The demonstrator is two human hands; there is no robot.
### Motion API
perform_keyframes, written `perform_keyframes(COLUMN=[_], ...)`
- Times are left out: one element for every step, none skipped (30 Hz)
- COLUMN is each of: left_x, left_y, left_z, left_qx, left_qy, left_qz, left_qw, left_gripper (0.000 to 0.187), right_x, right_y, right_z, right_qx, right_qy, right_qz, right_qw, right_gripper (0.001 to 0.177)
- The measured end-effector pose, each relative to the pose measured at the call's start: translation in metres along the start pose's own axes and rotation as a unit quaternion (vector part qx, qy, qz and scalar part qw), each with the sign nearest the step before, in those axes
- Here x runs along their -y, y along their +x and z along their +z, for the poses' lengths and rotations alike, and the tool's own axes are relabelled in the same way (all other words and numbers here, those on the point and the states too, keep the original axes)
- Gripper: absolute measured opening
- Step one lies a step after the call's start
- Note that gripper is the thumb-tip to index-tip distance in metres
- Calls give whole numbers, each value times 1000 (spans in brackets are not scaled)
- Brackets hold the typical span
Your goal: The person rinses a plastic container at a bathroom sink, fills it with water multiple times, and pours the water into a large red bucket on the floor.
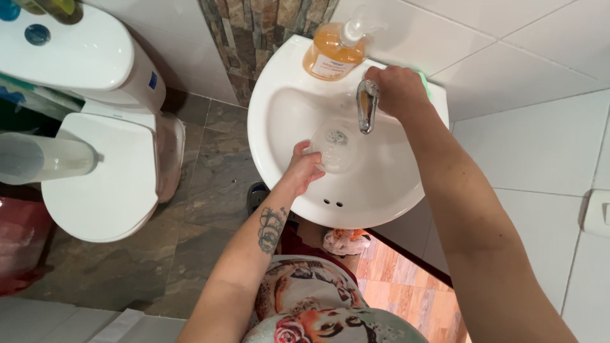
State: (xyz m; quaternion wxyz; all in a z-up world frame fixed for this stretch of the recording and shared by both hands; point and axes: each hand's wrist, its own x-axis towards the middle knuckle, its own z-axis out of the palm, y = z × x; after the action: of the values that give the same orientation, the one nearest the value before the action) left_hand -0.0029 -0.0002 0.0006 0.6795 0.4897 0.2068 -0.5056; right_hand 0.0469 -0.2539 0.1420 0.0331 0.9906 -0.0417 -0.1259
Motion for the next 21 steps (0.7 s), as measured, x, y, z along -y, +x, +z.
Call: perform_keyframes(left_x=[-3,-6,-6,-7,-3,-3,-4,-4,-3,-3,-1,-1,-1,-1,-1,-1,-3,-4,-4,-4,-4], left_y=[0,-1,0,0,-1,-1,0,0,1,3,3,3,4,5,3,2,1,1,1,0,1], left_z=[1,2,2,1,0,-1,0,0,0,-1,-2,-3,-2,-2,-1,-1,0,0,-1,-1,-1], left_qx=[0,-1,0,3,6,6,7,7,8,10,10,10,12,14,14,10,6,5,8,10,10], left_qy=[7,14,17,15,13,13,7,1,1,-2,-5,-5,-3,-1,0,-1,-1,-1,-6,-10,-10], left_qz=[2,4,8,10,10,10,6,3,3,5,6,5,2,-1,-2,-5,-7,-6,-3,-1,-2], left_qw=[1000,1000,1000,1000,1000,1000,1000,1000,1000,1000,1000,1000,1000,1000,1000,1000,1000,1000,1000,1000,1000], left_gripper=[85,86,86,84,83,83,83,84,84,84,84,84,84,83,83,84,85,85,84,84,84], right_x=[-1,-1,-1,-1,-1,0,0,0,0,0,1,2,1,1,2,3,4,4,4,4,4], right_y=[0,0,1,2,0,0,-1,-1,-1,-1,-1,-1,-1,-1,-1,-2,0,1,1,2,1], right_z=[-1,-3,-3,-3,-2,-3,-5,-7,-8,-8,-8,-8,-8,-8,-9,-10,-12,-12,-12,-12,-12], right_qx=[-15,-29,-33,-28,-19,-19,-20,-21,-21,-11,0,1,-6,-13,-12,2,15,14,12,10,11], right_qy=[2,4,3,6,9,9,13,18,17,17,18,19,22,25,25,18,10,11,7,3,4], right_qz=[-4,-8,-7,-4,-2,-1,-1,-2,-2,3,7,7,3,-1,-1,7,14,14,10,6,7], right_qw=[1000,1000,999,1000,1000,1000,1000,1000,1000,1000,1000,1000,1000,1000,1000,1000,1000,1000,1000,1000,1000], right_gripper=[25,27,27,27,26,26,27,28,28,27,25,25,26,27,27,28,29,29,28,27,27])
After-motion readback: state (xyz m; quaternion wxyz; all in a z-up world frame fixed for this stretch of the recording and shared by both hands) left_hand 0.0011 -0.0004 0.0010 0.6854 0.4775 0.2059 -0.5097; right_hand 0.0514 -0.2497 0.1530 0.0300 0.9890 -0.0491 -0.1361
